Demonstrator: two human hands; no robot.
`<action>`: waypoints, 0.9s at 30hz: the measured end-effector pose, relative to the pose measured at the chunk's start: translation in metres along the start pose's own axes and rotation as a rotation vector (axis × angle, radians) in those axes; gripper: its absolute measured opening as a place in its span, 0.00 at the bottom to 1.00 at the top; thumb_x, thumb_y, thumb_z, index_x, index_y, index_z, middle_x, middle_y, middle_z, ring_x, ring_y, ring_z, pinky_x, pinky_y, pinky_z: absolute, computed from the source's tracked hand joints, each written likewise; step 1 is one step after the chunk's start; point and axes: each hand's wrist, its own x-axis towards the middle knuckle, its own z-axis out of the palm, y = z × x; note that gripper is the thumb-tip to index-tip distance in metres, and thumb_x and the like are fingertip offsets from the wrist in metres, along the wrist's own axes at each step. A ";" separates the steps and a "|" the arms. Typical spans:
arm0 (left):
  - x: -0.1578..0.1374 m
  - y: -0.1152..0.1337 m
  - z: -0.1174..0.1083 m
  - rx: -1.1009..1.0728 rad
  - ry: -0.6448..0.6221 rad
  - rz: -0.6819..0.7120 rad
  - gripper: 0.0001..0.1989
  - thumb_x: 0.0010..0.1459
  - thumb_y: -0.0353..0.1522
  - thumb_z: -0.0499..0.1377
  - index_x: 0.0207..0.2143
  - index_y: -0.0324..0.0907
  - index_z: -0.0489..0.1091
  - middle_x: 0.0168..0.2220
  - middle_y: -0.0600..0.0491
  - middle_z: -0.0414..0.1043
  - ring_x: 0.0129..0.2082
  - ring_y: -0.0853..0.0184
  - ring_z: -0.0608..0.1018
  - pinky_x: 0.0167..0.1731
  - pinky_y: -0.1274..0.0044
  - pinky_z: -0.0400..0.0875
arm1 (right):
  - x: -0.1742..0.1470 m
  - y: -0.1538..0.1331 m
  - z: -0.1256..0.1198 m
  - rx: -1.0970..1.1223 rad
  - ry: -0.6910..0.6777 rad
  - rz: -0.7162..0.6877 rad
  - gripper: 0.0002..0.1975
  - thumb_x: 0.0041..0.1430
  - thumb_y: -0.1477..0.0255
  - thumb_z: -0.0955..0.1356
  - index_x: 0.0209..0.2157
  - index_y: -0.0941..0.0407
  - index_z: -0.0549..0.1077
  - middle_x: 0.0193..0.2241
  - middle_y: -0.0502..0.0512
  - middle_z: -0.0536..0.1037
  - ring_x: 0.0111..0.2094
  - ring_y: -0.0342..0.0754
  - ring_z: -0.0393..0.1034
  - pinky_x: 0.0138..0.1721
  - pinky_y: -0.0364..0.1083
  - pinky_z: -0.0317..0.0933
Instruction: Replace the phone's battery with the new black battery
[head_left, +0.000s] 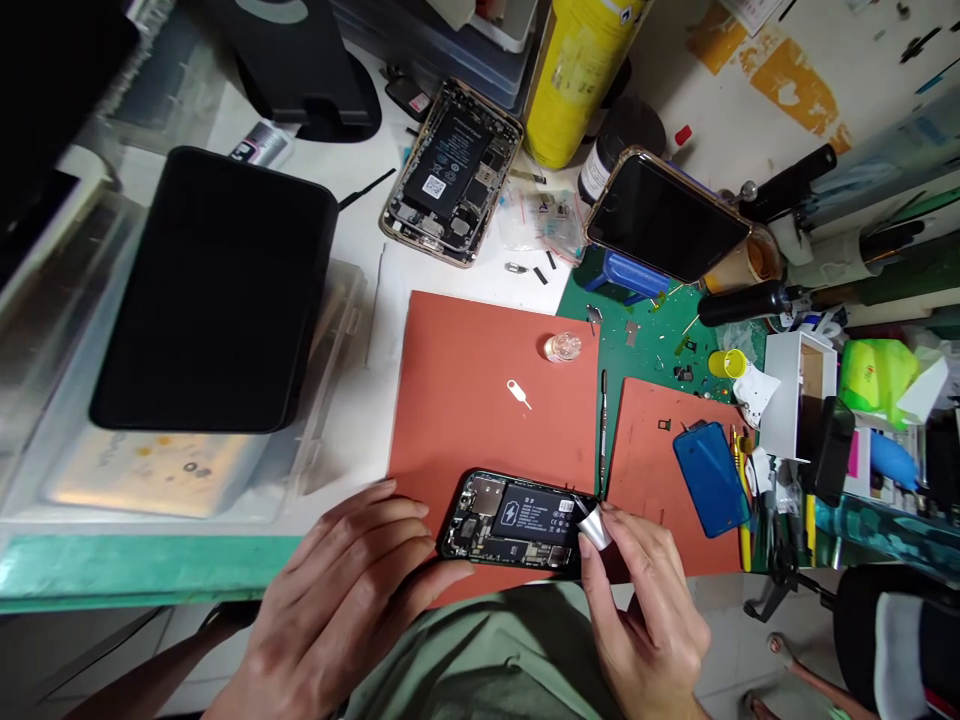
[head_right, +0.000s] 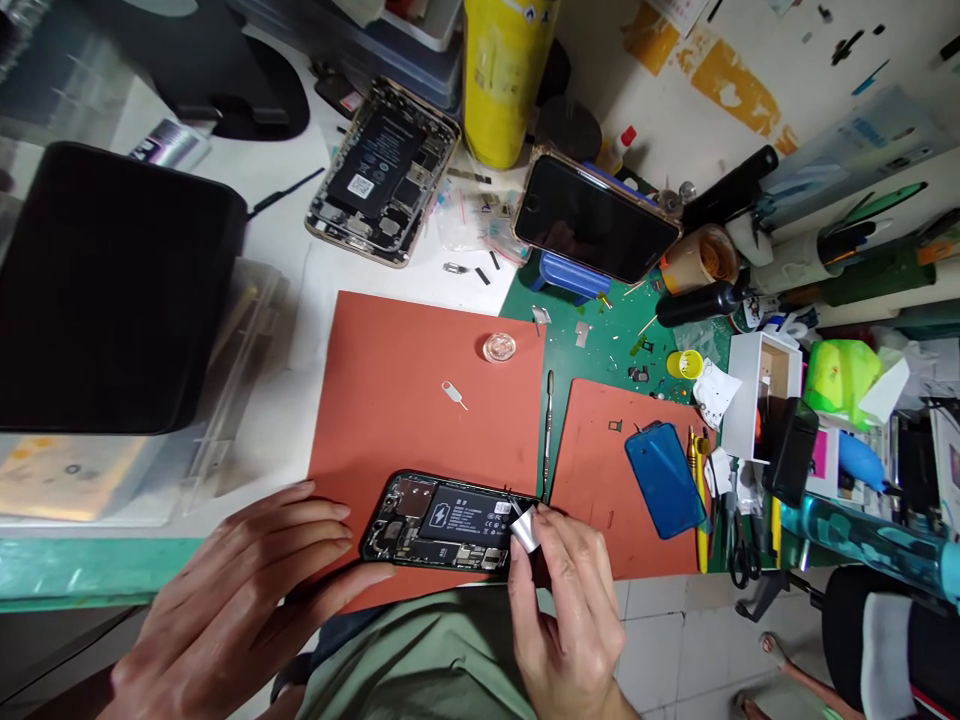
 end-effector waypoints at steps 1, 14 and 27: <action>0.001 0.000 0.000 0.004 0.003 -0.004 0.07 0.62 0.22 0.70 0.40 0.34 0.75 0.33 0.50 0.80 0.41 0.61 0.83 0.53 0.62 0.80 | 0.000 0.000 -0.001 -0.006 -0.001 0.004 0.23 0.61 0.89 0.75 0.57 0.62 0.79 0.45 0.64 0.85 0.47 0.58 0.80 0.43 0.57 0.76; -0.007 -0.004 -0.002 0.024 -0.022 -0.023 0.12 0.59 0.22 0.73 0.42 0.40 0.77 0.34 0.53 0.82 0.40 0.60 0.85 0.50 0.61 0.83 | -0.002 0.002 -0.008 -0.051 0.000 0.034 0.24 0.62 0.89 0.74 0.57 0.58 0.79 0.44 0.62 0.85 0.47 0.58 0.81 0.43 0.56 0.76; -0.012 -0.007 -0.003 0.036 -0.063 -0.065 0.15 0.58 0.21 0.73 0.45 0.41 0.76 0.37 0.54 0.83 0.41 0.60 0.85 0.52 0.60 0.82 | -0.009 0.005 -0.014 -0.102 0.009 0.057 0.26 0.62 0.88 0.75 0.60 0.56 0.78 0.44 0.62 0.85 0.46 0.59 0.82 0.42 0.57 0.78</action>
